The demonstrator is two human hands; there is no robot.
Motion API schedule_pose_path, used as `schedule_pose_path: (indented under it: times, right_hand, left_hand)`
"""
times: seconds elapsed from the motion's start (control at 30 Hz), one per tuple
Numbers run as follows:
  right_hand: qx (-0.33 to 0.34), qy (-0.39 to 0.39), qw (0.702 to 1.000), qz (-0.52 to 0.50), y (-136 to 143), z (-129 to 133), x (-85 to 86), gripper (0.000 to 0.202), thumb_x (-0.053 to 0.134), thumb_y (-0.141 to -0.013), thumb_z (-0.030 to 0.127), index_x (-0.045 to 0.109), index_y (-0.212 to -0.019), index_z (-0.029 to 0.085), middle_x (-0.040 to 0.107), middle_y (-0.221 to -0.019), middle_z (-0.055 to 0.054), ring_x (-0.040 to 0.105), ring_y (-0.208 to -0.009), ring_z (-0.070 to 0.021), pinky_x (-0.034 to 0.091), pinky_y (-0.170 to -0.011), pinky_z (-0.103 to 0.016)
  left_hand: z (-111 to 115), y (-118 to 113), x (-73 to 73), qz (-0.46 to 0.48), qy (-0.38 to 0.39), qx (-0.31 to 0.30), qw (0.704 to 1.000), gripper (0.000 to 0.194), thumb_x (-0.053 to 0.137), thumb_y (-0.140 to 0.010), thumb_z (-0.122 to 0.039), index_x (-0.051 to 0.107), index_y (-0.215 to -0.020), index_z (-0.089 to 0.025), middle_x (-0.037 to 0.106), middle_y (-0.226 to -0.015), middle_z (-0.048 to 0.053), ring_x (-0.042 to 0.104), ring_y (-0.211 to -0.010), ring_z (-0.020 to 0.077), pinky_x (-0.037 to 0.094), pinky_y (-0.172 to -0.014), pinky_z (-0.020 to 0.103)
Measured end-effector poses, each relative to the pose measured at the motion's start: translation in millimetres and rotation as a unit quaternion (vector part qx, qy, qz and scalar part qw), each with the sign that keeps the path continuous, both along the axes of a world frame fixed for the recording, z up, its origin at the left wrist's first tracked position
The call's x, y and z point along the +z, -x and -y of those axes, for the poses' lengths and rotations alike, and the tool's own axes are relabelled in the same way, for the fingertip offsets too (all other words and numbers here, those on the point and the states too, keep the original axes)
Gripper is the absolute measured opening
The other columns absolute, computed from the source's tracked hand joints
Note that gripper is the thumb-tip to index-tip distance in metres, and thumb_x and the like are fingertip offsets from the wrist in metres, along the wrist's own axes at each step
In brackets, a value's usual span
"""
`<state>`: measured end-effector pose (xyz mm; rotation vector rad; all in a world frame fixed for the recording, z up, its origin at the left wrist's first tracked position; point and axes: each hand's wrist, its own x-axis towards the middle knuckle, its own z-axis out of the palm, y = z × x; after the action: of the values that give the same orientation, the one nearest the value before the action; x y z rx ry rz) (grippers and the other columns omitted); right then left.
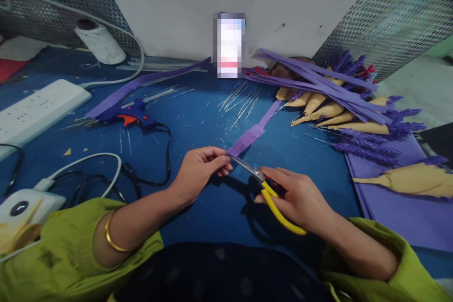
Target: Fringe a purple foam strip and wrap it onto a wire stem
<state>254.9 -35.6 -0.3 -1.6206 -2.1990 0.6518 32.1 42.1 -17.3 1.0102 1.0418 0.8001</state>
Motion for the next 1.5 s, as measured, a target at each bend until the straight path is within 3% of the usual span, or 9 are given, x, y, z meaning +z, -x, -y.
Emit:
schedule_pose_path:
  times: [0.33,0.53,1.07,1.5]
  right_hand:
    - [-0.017,0.028,0.999,-0.024,-2.1,-0.5,-0.7,0.051,0.063,-0.084,0.057,0.065,-0.118,0.019,0.069,-0.086,-0.006,0.063,-0.068,-0.0168,0.048,-0.067,-0.027]
    - [-0.014,0.076,0.995,-0.063,-1.8,-2.8,1.8,0.042,0.065,-0.083,0.056,0.069,-0.107,0.021,0.069,-0.082,-0.003,0.060,-0.067,-0.0149,0.045,-0.062,-0.024]
    - [-0.037,0.062,0.997,-0.029,-2.2,-2.3,0.1,0.044,0.069,-0.081,0.053,0.066,-0.114,0.024,0.070,-0.094,-0.003,0.064,-0.073,-0.0166,0.046,-0.069,-0.027]
    - [-0.036,0.055,0.998,-0.007,-0.8,-0.9,-0.9,0.049,0.068,-0.080,0.055,0.064,-0.119,0.025,0.070,-0.091,-0.003,0.064,-0.070,-0.0168,0.048,-0.066,-0.028]
  left_hand:
    - [-1.2,1.2,-2.3,0.012,-0.011,-0.013,1.000,0.012,0.071,-0.078,-0.026,0.071,-0.075,-0.014,0.070,-0.065,0.002,0.059,-0.056,0.0102,0.046,-0.056,0.021]
    - [-1.5,1.9,-3.2,0.022,-0.010,-0.020,1.000,0.013,0.070,-0.079,-0.026,0.071,-0.074,-0.015,0.069,-0.064,0.001,0.059,-0.055,0.0096,0.045,-0.055,0.020]
    - [-1.5,1.1,-2.4,0.012,-0.002,-0.007,1.000,0.011,0.076,-0.073,-0.025,0.071,-0.074,-0.015,0.069,-0.063,0.001,0.059,-0.056,0.0093,0.046,-0.056,0.020]
    - [0.7,-0.1,-4.6,0.036,0.001,0.029,0.999,0.010,0.076,-0.071,-0.022,0.072,-0.075,-0.014,0.070,-0.063,0.001,0.062,-0.057,0.0106,0.048,-0.057,0.021]
